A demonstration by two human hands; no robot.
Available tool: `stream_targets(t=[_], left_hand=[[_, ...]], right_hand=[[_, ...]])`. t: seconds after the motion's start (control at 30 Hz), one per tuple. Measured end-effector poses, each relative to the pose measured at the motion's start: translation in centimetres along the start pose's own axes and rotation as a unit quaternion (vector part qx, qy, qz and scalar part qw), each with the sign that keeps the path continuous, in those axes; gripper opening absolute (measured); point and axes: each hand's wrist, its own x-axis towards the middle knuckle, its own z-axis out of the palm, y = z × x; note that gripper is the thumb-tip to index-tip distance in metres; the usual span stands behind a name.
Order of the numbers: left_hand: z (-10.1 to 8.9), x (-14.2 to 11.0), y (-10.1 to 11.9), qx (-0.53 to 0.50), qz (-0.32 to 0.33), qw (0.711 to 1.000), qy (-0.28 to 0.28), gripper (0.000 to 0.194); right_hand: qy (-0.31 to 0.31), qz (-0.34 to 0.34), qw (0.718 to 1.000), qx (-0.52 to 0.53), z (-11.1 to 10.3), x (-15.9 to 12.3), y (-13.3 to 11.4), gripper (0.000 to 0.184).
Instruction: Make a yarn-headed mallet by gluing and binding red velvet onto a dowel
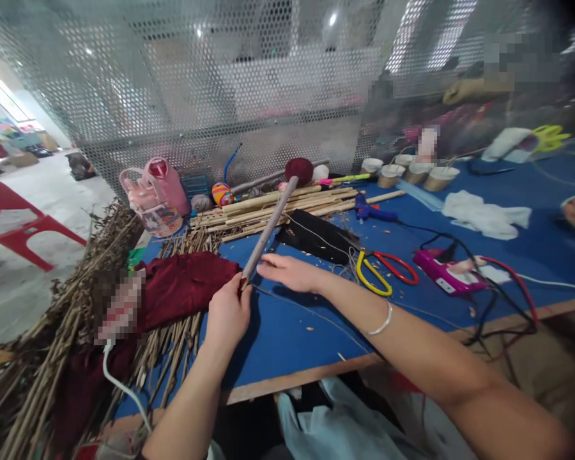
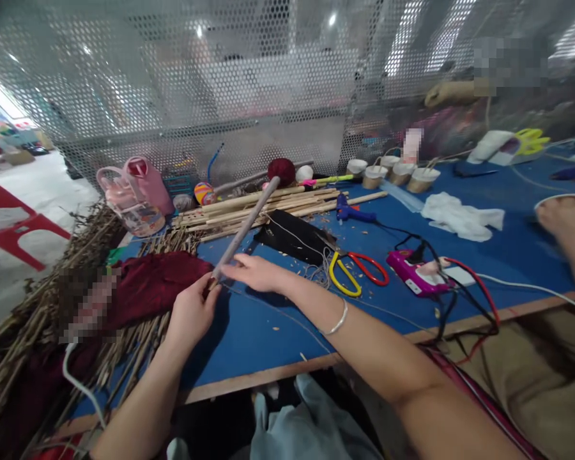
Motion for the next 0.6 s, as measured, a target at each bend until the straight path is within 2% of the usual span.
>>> stream_targets(t=[0.03,0.1,0.17,0.2,0.27,0.33,0.43,0.5,0.6], left_hand=[[0.1,0.0,0.0,-0.009,0.004,1.0,0.002,0.035],[0.2,0.1,0.0,-0.031,0.009,0.999,0.003,0.037],[0.3,0.1,0.0,-0.065,0.007,0.998,-0.009,0.036],[0.3,0.2,0.0,-0.089,0.003,0.996,-0.016,0.036],[0.3,0.2,0.1,-0.135,-0.011,0.99,-0.03,0.037],[0.3,0.2,0.1,-0.163,-0.028,0.985,-0.042,0.038],[0.4,0.2,0.0,-0.163,-0.034,0.985,-0.052,0.038],[0.5,0.2,-0.1,-0.141,-0.032,0.989,-0.032,0.042],[0.8,0.0,-0.1,-0.077,-0.041,0.996,0.003,0.058]], right_hand=[[0.01,0.027,0.997,0.07,0.3,0.3,0.0,0.025],[-0.008,0.093,0.97,0.226,1.2,0.8,0.3,0.02],[-0.065,0.127,0.931,0.335,2.2,1.2,1.0,0.017],[-0.097,0.127,0.92,0.358,2.6,1.4,1.4,0.022],[-0.142,0.124,0.918,0.348,2.9,1.6,2.0,0.032],[-0.157,0.144,0.929,0.303,2.8,1.7,2.3,0.032],[-0.116,0.172,0.953,0.221,2.2,1.8,2.2,0.016],[-0.071,0.172,0.965,0.186,2.0,1.8,2.0,0.006],[-0.049,0.176,0.966,0.184,2.1,1.7,1.7,0.021]])
